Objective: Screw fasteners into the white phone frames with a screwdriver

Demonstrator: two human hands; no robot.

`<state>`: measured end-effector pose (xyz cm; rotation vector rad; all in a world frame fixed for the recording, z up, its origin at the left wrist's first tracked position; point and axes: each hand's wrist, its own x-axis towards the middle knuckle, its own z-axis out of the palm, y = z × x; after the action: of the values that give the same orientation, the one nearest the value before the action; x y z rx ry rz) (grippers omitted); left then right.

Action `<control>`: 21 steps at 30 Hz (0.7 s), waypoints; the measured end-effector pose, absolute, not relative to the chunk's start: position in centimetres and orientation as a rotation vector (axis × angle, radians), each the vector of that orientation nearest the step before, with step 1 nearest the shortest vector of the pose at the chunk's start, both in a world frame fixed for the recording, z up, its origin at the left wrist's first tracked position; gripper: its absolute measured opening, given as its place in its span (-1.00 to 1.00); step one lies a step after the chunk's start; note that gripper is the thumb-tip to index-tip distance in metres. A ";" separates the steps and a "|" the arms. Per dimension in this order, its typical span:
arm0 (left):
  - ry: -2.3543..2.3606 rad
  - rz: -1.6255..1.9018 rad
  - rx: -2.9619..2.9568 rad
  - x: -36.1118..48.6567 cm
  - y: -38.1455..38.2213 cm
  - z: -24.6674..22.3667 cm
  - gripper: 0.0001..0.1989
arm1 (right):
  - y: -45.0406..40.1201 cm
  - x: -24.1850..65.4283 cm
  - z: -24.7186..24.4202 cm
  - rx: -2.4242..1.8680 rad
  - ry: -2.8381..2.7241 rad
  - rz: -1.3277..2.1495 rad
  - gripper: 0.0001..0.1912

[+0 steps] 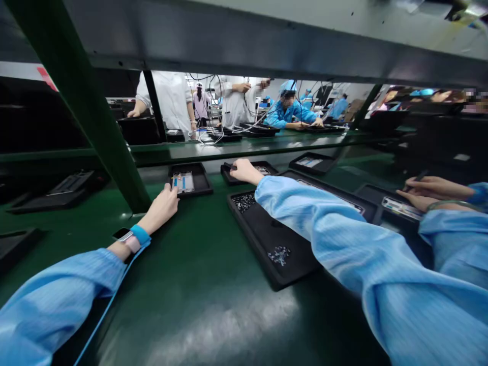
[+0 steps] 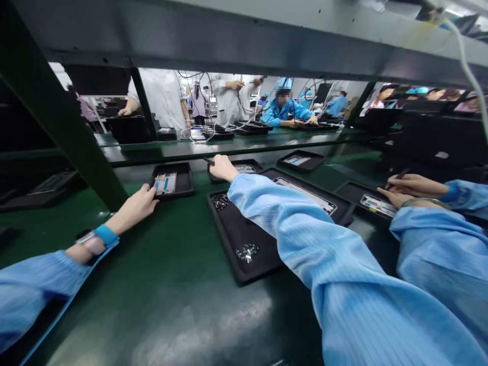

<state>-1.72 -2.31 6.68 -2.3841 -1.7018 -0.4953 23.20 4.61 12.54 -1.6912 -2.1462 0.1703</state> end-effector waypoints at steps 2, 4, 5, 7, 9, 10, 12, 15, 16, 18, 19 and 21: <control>-1.736 -0.604 -2.357 -2.0 -0.5 5.3 -0.63 | 5.9 22.7 11.1 -1.774 -2.174 0.148 -0.71; -1.732 -0.687 -2.377 -2.1 0.4 4.0 -0.56 | 7.0 22.3 9.8 -1.847 -2.207 0.129 -0.65; -1.720 -0.715 -2.400 -2.2 0.7 3.5 -0.55 | 7.4 22.1 9.2 -1.876 -2.225 0.121 -0.64; -1.696 -0.755 -2.442 -2.3 0.9 2.7 -0.53 | 8.2 21.7 8.1 -1.924 -2.260 0.109 -0.64; -1.681 -0.789 -2.468 -2.5 1.1 2.2 -0.52 | 8.8 21.5 7.5 -1.950 -2.291 0.095 -0.65; -1.676 -0.807 -2.477 -2.6 1.2 2.1 -0.51 | 9.0 21.5 7.3 -1.953 -2.307 0.087 -0.65; -1.668 -0.851 -2.490 -2.8 1.6 1.8 -0.50 | 9.2 21.6 7.3 -1.940 -2.338 0.069 -0.66; -1.673 -0.956 -2.477 -3.1 2.3 1.4 -0.52 | 8.4 22.1 8.4 -1.867 -2.384 0.023 -0.66; -1.683 -1.001 -2.462 -3.2 2.5 1.3 -0.53 | 7.9 22.3 9.0 -1.828 -2.401 0.003 -0.66; -1.719 -1.099 -2.414 -3.4 2.9 1.2 -0.57 | 6.1 22.7 10.3 -1.729 -2.445 -0.030 -0.69; -1.742 -1.148 -2.385 -3.6 3.1 1.2 -0.59 | 4.9 22.9 10.9 -1.675 -2.472 -0.040 -0.71; -1.795 -1.241 -2.327 -4.0 3.3 1.4 -0.62 | 1.6 23.4 12.0 -1.566 -2.524 -0.049 -0.75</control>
<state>-3.98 3.30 1.40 -2.3273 -1.7947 -1.2412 23.39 1.59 11.96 -1.5659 -2.5243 -0.0486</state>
